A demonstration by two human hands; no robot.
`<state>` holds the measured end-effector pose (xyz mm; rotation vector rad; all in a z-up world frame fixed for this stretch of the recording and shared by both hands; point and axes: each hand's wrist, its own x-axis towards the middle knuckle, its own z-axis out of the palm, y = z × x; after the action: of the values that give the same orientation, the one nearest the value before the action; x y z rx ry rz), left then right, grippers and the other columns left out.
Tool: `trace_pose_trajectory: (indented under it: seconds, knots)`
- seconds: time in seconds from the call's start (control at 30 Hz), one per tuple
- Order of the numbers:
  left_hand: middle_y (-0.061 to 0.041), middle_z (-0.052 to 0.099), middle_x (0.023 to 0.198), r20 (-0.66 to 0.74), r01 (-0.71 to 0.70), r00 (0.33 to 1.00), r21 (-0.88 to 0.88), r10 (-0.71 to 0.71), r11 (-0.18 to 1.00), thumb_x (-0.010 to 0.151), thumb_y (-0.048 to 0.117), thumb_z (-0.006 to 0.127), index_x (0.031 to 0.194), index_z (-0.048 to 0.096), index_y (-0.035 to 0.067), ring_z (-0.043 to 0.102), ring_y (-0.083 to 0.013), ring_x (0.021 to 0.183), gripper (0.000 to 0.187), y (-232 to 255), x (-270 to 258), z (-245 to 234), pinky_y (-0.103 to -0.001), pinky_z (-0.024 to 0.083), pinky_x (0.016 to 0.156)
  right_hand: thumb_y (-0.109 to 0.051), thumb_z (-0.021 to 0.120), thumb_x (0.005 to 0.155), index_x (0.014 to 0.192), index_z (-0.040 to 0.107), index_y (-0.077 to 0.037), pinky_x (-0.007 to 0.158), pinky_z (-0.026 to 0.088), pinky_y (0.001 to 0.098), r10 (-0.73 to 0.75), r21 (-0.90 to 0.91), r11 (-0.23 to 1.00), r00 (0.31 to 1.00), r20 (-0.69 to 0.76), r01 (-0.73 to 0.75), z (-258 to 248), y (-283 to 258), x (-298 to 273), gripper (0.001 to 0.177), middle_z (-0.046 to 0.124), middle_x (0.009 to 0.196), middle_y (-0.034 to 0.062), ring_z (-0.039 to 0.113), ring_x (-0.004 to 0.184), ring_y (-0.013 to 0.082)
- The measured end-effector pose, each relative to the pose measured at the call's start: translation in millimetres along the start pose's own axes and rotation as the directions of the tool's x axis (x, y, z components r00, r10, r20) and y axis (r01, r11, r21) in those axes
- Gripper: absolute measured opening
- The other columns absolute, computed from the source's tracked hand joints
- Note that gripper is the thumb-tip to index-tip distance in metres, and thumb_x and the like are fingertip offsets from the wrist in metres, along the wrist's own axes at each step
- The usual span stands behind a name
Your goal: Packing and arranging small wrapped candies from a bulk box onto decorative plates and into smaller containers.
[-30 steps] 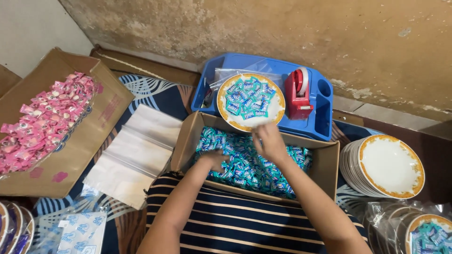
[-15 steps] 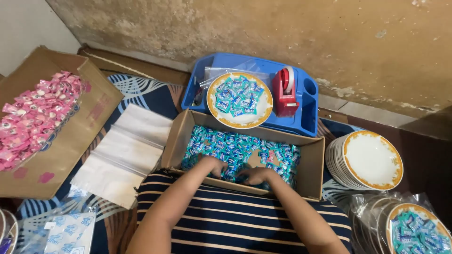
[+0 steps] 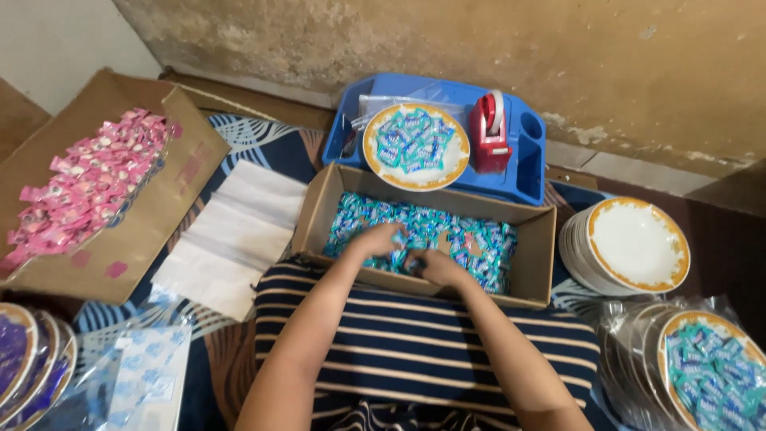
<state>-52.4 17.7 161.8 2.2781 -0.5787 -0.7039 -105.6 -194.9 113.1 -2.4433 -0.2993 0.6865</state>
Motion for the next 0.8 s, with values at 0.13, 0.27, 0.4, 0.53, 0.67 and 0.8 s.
trace_pose_trajectory:
  seconds: [0.13, 0.27, 0.4, 0.53, 0.67, 0.8]
  knots:
    - [-0.021, 0.074, 0.113, -0.274, -0.022, 0.961, -0.134, -0.015, 0.991, 0.084, 0.03, 0.08, 0.125, 0.069, 0.019, 0.069, -0.0381, 0.113, 0.044, -75.9, 44.7, 29.9, -0.048, 0.055, 0.094, -0.006, 0.063, 0.087, 0.131, 0.064, -0.024, 0.074, 0.062, 0.0402, 0.041, 0.501, 0.865, 0.994, -0.097, 0.013, -12.1, -15.4, -28.6, 0.048, 0.075, 0.1, 0.0168, 0.076, 0.079, 0.0278]
    - [-0.022, 0.073, 0.109, -0.462, -0.171, 0.879, -0.531, -0.114, 0.83, 0.079, 0.018, 0.085, 0.128, 0.067, 0.007, 0.067, -0.0304, 0.099, 0.053, -70.8, 11.3, 37.8, -0.039, 0.054, 0.084, 0.005, 0.068, 0.09, 0.145, 0.051, -0.009, 0.086, 0.062, 0.0537, 0.26, 0.891, 0.438, 0.933, -0.249, 0.115, -3.5, -13.5, -40.2, 0.059, 0.053, 0.129, 0.0248, 0.064, 0.105, 0.0348]
    - [-0.024, 0.072, 0.117, -0.496, -0.196, 0.855, -0.583, -0.154, 0.789, 0.084, 0.012, 0.081, 0.131, 0.067, 0.008, 0.069, -0.0319, 0.112, 0.049, -62.9, -2.8, 34.3, -0.043, 0.056, 0.093, 0.001, 0.073, 0.091, 0.138, 0.054, 0.008, 0.094, 0.058, 0.0551, 0.292, 0.915, 0.366, 0.913, -0.286, 0.17, 0.5, -11.2, -39.2, 0.052, 0.048, 0.118, 0.0173, 0.066, 0.111, 0.0382]
    - [-0.025, 0.071, 0.12, -0.491, -0.178, 0.855, -0.582, -0.168, 0.794, 0.089, 0.016, 0.079, 0.129, 0.068, 0.007, 0.067, -0.0369, 0.115, 0.043, -51.4, -8.0, 30.5, -0.048, 0.055, 0.095, -0.003, 0.071, 0.094, 0.14, 0.048, 0.014, 0.091, 0.06, 0.0559, 0.251, 0.914, 0.351, 0.92, -0.301, 0.204, -8.4, -26.7, -49.0, 0.053, 0.056, 0.107, 0.0227, 0.068, 0.109, 0.0455]
    - [-0.017, 0.075, 0.111, -0.5, -0.249, 0.851, -0.65, -0.158, 0.718, 0.084, 0.002, 0.077, 0.117, 0.074, 0.008, 0.072, -0.0245, 0.104, 0.033, -62.6, 4.0, 35.2, -0.037, 0.058, 0.089, -0.004, 0.071, 0.093, 0.133, 0.052, 0.013, 0.076, 0.065, 0.0402, 0.25, 0.89, 0.385, 0.9, -0.356, 0.244, -12.1, -26.6, -48.8, 0.047, 0.036, 0.083, 0.0004, 0.074, 0.093, 0.0369]
    - [-0.017, 0.075, 0.109, -0.516, -0.248, 0.837, -0.652, -0.18, 0.716, 0.078, 0.002, 0.085, 0.115, 0.074, 0.008, 0.065, -0.0328, 0.116, 0.04, -70.9, 8.5, 39.2, -0.046, 0.051, 0.1, -0.003, 0.078, 0.089, 0.119, 0.06, 0.011, 0.064, 0.061, 0.0304, 0.258, 0.874, 0.372, 0.87, -0.42, 0.312, -11.5, -24.4, -46.3, 0.038, 0.045, 0.073, 0.0008, 0.075, 0.077, 0.0279]
